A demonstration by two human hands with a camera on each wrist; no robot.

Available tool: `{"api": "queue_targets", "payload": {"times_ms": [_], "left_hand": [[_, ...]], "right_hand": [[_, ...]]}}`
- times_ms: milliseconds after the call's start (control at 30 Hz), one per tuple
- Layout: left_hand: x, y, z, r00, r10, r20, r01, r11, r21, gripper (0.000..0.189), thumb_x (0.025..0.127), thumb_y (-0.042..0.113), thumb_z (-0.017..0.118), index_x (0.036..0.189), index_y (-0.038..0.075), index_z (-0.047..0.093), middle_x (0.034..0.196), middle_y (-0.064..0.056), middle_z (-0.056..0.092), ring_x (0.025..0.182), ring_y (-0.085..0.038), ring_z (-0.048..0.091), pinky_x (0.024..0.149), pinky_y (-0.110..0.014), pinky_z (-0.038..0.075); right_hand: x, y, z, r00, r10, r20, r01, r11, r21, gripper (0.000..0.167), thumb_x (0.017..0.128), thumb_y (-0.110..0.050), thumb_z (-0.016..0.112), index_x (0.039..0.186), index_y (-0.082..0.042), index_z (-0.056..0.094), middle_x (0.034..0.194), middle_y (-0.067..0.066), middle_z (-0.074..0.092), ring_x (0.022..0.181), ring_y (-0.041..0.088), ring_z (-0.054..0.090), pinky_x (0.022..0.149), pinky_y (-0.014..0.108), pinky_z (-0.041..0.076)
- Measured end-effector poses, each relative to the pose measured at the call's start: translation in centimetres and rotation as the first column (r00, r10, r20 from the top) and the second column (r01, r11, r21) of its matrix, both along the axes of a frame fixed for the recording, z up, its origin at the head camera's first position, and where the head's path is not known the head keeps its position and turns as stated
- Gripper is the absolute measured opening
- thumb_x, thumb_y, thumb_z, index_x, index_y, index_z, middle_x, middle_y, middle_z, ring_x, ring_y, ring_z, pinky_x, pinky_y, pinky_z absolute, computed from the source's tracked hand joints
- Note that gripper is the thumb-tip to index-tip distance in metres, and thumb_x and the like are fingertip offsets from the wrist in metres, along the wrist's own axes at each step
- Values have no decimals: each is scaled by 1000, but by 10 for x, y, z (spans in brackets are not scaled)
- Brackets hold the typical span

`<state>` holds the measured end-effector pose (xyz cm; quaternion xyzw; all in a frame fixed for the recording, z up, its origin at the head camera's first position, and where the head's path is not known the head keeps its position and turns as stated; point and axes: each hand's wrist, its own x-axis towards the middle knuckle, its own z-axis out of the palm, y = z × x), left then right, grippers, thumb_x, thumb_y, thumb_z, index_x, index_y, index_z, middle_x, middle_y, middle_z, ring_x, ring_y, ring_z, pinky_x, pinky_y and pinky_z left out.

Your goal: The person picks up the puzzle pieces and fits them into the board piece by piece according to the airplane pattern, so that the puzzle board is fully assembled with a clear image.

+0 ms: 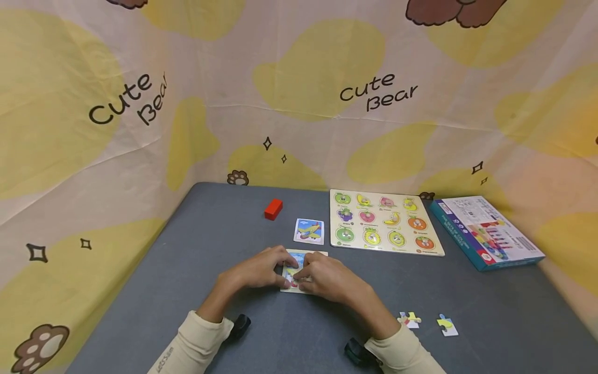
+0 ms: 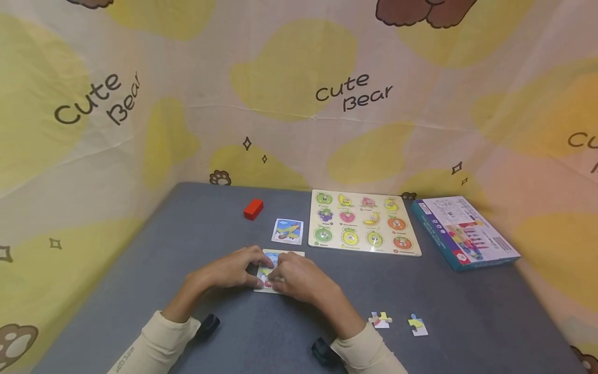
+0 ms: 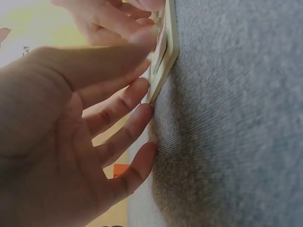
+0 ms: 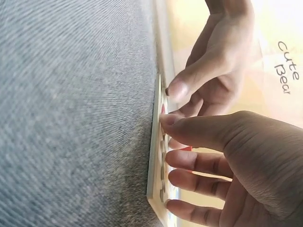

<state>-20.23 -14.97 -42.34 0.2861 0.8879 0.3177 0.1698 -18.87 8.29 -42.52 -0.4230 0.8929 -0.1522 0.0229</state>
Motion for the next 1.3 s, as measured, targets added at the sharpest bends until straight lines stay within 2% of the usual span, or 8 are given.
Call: {"api": "queue_targets", "payload": {"times_ms": [133, 500, 767, 933, 1133, 1300], "left_hand": [[0, 1, -1, 1000, 10, -23, -10, 1000, 4, 36, 89, 9, 83, 124, 8, 75, 117, -4, 65, 112, -24, 57, 100, -45, 45], [2, 7, 0, 997, 70, -17, -70, 998, 5, 34, 87, 4, 84, 120, 8, 76, 113, -4, 65, 109, -23, 56, 99, -45, 44], [1, 6, -3, 997, 48, -56, -47, 999, 22, 32, 86, 7, 85, 117, 8, 76, 111, -4, 65, 105, -22, 55, 95, -39, 44], [3, 7, -2, 996, 56, -65, -55, 998, 28, 31, 86, 8, 86, 115, 8, 76, 110, -4, 64, 105, -23, 54, 94, -38, 44], [4, 8, -1, 997, 64, -52, -63, 998, 30, 28, 87, 8, 86, 113, 11, 76, 109, -5, 63, 104, -24, 53, 93, -40, 43], [4, 8, -2, 997, 62, -53, -60, 998, 29, 26, 87, 7, 85, 111, 13, 77, 109, -4, 63, 104, -23, 53, 93, -40, 43]], "right_hand": [[1, 0, 1, 1000, 0, -13, 0, 1000, 24, 21, 99, -25, 76, 117, -17, 84, 98, -2, 64, 85, 8, 52, 70, 25, 45], [-1, 0, 2, 998, -31, 46, 30, 999, 31, 23, 99, -27, 76, 118, -17, 83, 99, -2, 65, 85, 8, 50, 70, 25, 44], [-1, 2, 2, 998, -12, 59, 10, 1000, 28, 20, 98, -27, 77, 115, -19, 84, 104, -3, 67, 89, 8, 53, 74, 26, 47], [-2, 1, 1, 996, -22, 88, 21, 1000, 15, 21, 98, -25, 77, 116, -18, 84, 100, -2, 65, 88, 8, 52, 75, 26, 46], [-6, 4, -1, 986, -25, 163, 34, 998, -54, 24, 96, -21, 76, 118, -15, 82, 102, -2, 67, 91, 9, 55, 82, 29, 49], [-9, 14, 1, 958, -48, 283, 90, 986, -140, 31, 96, -18, 76, 126, -12, 78, 106, 0, 69, 94, 13, 61, 84, 31, 51]]}}
